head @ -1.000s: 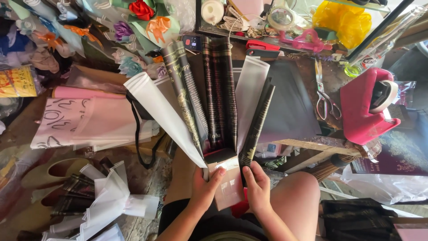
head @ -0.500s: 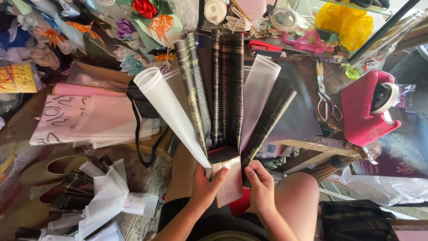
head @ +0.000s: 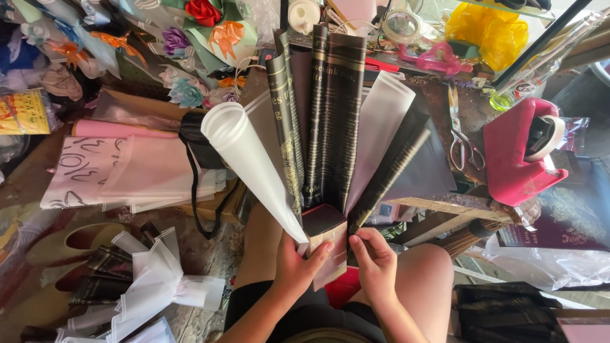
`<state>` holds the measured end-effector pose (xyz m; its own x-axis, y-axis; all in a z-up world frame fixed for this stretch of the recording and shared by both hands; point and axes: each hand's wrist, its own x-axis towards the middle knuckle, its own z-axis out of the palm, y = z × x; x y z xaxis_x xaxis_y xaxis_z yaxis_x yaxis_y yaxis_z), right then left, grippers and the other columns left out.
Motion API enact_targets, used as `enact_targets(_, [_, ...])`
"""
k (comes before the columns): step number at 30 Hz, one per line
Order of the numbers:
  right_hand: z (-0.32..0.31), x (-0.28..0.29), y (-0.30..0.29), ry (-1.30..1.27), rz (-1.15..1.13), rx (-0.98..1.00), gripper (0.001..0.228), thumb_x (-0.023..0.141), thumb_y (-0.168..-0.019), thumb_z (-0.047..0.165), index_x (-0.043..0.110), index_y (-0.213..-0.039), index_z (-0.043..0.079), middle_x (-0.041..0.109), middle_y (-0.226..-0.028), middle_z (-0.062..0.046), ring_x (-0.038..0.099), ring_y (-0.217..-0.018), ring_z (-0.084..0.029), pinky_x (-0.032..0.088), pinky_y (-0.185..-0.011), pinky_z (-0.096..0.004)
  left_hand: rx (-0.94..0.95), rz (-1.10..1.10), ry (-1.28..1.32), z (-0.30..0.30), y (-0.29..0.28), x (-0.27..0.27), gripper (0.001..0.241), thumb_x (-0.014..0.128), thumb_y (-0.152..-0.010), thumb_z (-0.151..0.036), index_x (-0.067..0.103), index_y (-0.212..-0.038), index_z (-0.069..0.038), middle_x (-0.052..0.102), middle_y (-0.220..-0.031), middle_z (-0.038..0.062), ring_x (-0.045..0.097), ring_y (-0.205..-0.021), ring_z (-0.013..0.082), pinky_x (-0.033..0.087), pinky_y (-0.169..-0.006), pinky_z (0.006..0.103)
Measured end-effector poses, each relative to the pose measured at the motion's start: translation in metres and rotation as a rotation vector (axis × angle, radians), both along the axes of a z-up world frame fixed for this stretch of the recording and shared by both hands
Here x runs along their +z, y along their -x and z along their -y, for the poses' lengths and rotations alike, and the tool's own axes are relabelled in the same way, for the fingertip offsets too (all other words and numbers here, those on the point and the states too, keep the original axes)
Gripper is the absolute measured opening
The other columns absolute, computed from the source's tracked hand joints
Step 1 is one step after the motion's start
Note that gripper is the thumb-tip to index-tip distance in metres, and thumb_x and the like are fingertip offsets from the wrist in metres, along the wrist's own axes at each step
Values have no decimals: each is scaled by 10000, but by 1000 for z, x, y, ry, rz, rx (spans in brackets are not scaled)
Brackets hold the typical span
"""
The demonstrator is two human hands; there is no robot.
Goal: The person sits on a low stool and folds a sheet of white translucent paper by hand. They smooth the paper on a dark surface, fold it into a cone shape, and place it into a cardboard box alongside other rolled papers.
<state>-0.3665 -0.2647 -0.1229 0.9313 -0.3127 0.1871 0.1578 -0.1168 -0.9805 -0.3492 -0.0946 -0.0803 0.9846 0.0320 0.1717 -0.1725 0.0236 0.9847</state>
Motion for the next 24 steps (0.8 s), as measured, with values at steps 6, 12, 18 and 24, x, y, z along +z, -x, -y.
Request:
enact_targets(6, [3,-11,-2,-96,-102,-34,73,695,-970,120,709,-938,56,668,-750,-17,584,-734,-111,497,-725,-244,13,-12,-40,-1,2,0,449,803,-827,-278,648,-1194,-71,740,-1046,76,730,-1031,193,579,-917,299])
enact_targets(12, [-1,1,-2,-496,-213,-28,79,664,-994,40,704,-925,35,655,-797,-31,579,-749,-116,521,-728,-240,-27,62,-37,1,3,6,453,775,-859,-274,638,-1235,-60,728,-1121,96,702,-1107,216,554,-986,321])
enact_targets(18, [-4,-6,-3,-512,-177,-50,66,663,-999,62,713,-961,42,695,-830,-31,597,-741,-105,521,-693,-235,-17,-70,38,3,1,4,384,793,-828,-296,682,-1125,-78,741,-994,60,718,-985,173,569,-904,297])
enact_targets(24, [-4,5,-2,-435,-77,81,362,729,-884,187,631,-1184,7,716,-1051,-111,654,-960,-196,532,-847,-321,-82,-76,-29,2,-4,-2,378,804,-842,-383,594,-981,-101,471,-656,-36,502,-624,79,437,-615,232])
